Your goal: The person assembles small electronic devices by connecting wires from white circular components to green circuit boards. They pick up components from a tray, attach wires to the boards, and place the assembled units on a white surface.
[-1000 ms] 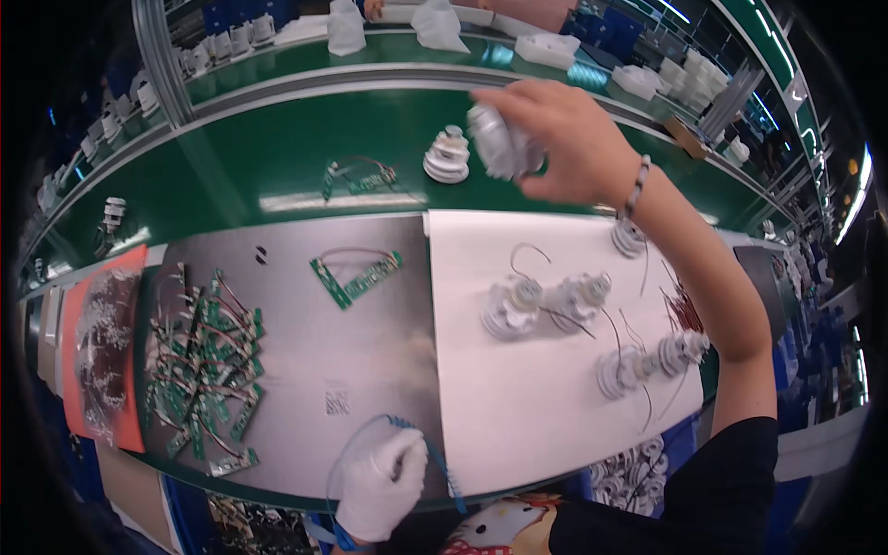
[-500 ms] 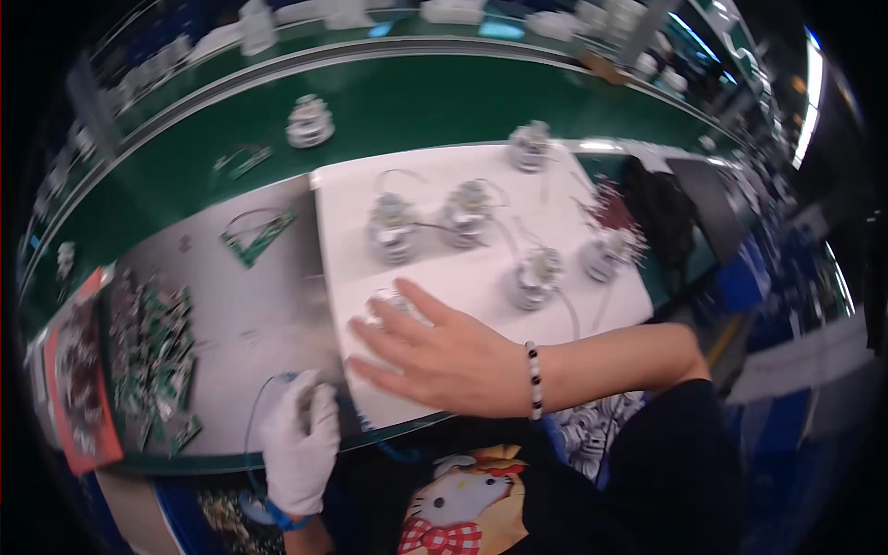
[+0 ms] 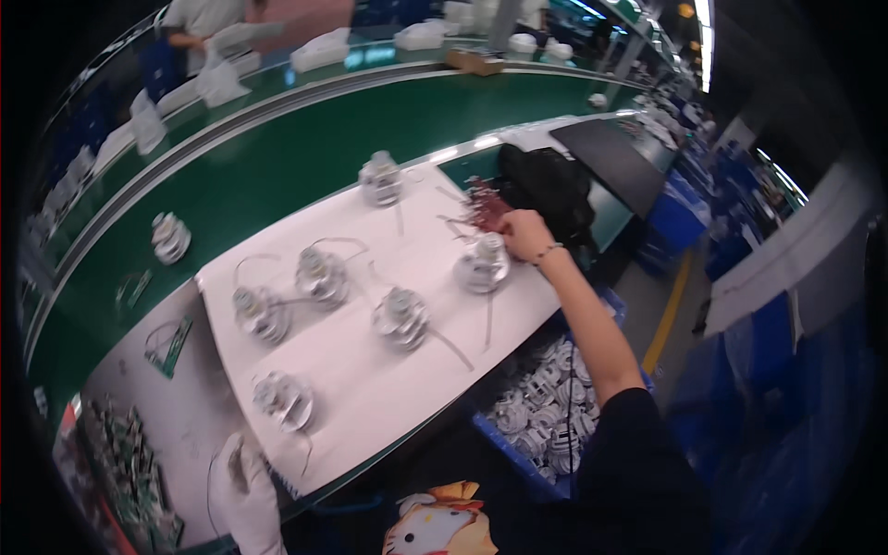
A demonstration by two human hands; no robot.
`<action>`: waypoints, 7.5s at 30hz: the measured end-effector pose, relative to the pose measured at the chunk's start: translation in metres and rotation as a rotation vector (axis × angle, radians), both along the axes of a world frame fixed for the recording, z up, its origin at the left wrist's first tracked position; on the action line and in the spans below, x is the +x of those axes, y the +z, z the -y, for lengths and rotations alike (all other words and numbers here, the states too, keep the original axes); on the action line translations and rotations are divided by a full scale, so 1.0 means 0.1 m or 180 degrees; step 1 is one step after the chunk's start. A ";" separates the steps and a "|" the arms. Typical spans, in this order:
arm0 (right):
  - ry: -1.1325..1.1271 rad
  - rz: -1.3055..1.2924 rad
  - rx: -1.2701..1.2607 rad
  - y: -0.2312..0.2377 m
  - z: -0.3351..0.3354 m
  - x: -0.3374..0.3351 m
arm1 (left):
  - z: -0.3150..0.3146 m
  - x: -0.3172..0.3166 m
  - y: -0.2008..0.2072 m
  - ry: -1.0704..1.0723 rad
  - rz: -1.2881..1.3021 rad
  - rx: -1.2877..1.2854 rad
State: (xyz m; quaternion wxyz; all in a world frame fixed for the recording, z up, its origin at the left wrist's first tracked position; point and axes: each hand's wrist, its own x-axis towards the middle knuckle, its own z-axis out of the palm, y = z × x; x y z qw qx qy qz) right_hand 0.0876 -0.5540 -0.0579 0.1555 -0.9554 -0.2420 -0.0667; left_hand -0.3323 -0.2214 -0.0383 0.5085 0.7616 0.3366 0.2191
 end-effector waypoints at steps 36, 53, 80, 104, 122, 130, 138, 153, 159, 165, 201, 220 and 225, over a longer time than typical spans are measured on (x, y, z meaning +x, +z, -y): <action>0.2824 0.0421 0.0579 -0.04 -1.63 -2.53 | -0.30 0.66 0.65 -0.1915 -0.0095 0.1873; 0.3066 0.0293 0.0492 0.03 -1.75 -2.41 | -0.21 0.70 0.58 -0.1994 -0.0332 0.0887; 0.1363 -0.3666 0.2709 -0.01 -2.07 -2.47 | -0.23 0.69 0.12 -0.1495 0.0523 0.1364; 0.0972 -0.3881 0.3098 0.03 -1.82 -2.65 | -0.69 0.71 0.39 -0.0307 0.1045 0.2066; 0.1374 -0.4891 0.2157 0.05 -1.38 -2.59 | -1.69 1.07 0.07 0.0049 -0.1781 0.2468; 0.1394 -0.4745 0.1959 0.10 -1.36 -2.57 | -1.73 1.20 0.06 -0.0321 -0.1796 0.2343; 0.1883 -0.5808 0.1842 0.10 -1.45 -2.54 | -1.31 0.63 0.17 0.0180 -0.1004 0.1195; 0.2097 -0.2891 0.3171 -0.06 -1.80 -3.22 | 0.54 -0.43 0.14 0.0387 -0.0041 -0.1335; 0.2127 -0.2264 0.3363 -0.10 -1.81 -3.28 | 0.55 -0.39 0.06 0.0355 0.0128 -0.1057; 0.2228 -0.1803 0.3202 -0.13 -1.83 -3.29 | 0.61 -0.36 0.07 0.0366 0.0288 -0.0953; 0.1268 -0.4952 0.3569 -0.01 -1.64 -3.18 | 0.72 -0.26 -0.04 0.0163 0.0679 0.0203; 0.1404 -0.1910 0.1361 0.10 -1.44 -2.41 | 0.66 -0.30 -0.15 0.0074 0.0430 0.0089; 0.0956 -0.3735 0.1680 0.18 -1.54 -2.40 | 0.65 -0.29 -0.16 -0.0082 0.0592 0.0107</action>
